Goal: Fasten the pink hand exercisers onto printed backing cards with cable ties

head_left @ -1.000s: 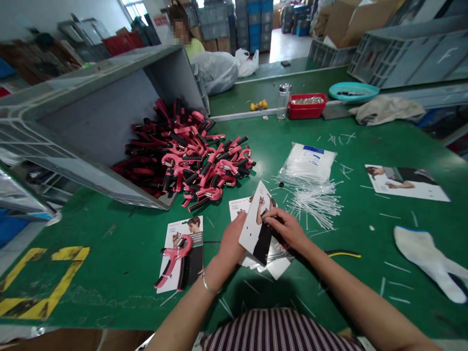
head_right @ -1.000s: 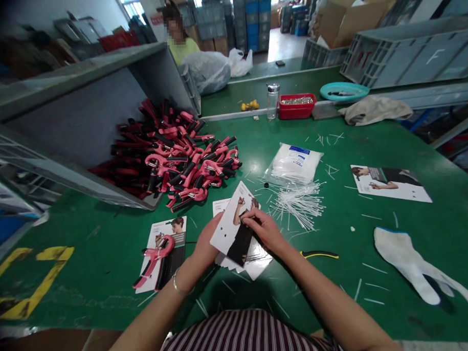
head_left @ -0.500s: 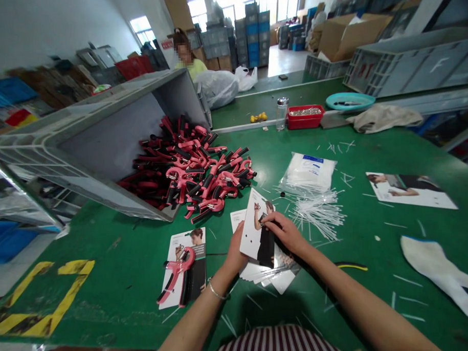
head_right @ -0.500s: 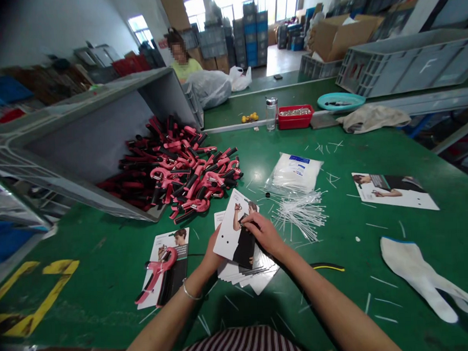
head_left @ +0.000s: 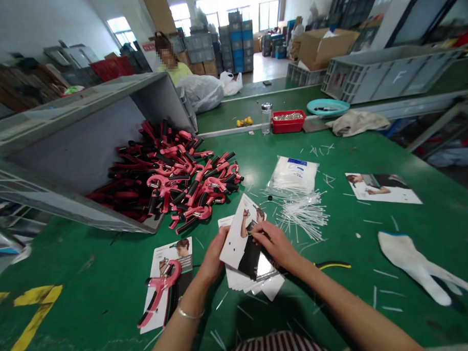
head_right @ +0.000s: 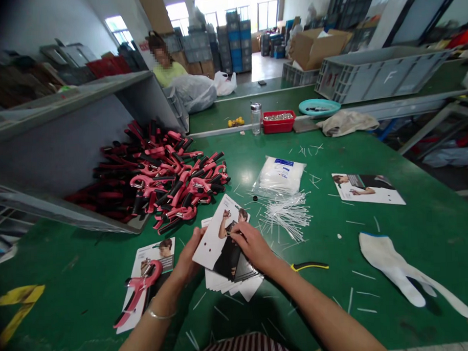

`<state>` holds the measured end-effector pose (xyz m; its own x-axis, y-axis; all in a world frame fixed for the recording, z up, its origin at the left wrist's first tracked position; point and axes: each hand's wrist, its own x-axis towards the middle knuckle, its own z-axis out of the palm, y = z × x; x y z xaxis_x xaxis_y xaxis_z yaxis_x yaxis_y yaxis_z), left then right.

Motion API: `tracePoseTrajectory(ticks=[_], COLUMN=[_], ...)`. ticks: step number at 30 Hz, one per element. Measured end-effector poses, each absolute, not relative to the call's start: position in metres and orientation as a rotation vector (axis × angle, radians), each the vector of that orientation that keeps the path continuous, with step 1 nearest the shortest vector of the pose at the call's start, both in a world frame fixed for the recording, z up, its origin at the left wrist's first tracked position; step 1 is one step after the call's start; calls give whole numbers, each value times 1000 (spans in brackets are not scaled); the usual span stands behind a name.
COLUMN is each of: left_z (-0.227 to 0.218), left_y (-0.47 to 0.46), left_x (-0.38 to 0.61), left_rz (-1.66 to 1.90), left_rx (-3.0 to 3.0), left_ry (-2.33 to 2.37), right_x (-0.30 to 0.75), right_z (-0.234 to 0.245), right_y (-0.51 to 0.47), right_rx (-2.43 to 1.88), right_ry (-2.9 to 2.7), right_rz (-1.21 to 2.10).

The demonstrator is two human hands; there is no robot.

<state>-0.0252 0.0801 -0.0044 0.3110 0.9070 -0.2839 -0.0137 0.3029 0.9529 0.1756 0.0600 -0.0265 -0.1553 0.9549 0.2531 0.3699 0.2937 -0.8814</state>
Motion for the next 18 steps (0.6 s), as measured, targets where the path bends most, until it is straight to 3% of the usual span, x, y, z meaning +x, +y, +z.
tracePoseTrajectory(ticks=[4, 8, 14, 18], left_z=[4, 1, 3, 8], left_y=[80, 79, 72, 64], left_x=[-39, -43, -61, -78], left_rz=[607, 589, 535, 663], left_rx=[1082, 1059, 1087, 944], left_ry=[1057, 1082, 1133, 1104], right_x=[166, 180, 260, 271], right_z=[-27, -26, -48, -53], right_y=[50, 43, 55, 67], right_rx=[-1190, -1203, -1839, -2044], right_ry=[-1544, -1563, -1800, -2000], right_rz=[951, 808, 318, 155])
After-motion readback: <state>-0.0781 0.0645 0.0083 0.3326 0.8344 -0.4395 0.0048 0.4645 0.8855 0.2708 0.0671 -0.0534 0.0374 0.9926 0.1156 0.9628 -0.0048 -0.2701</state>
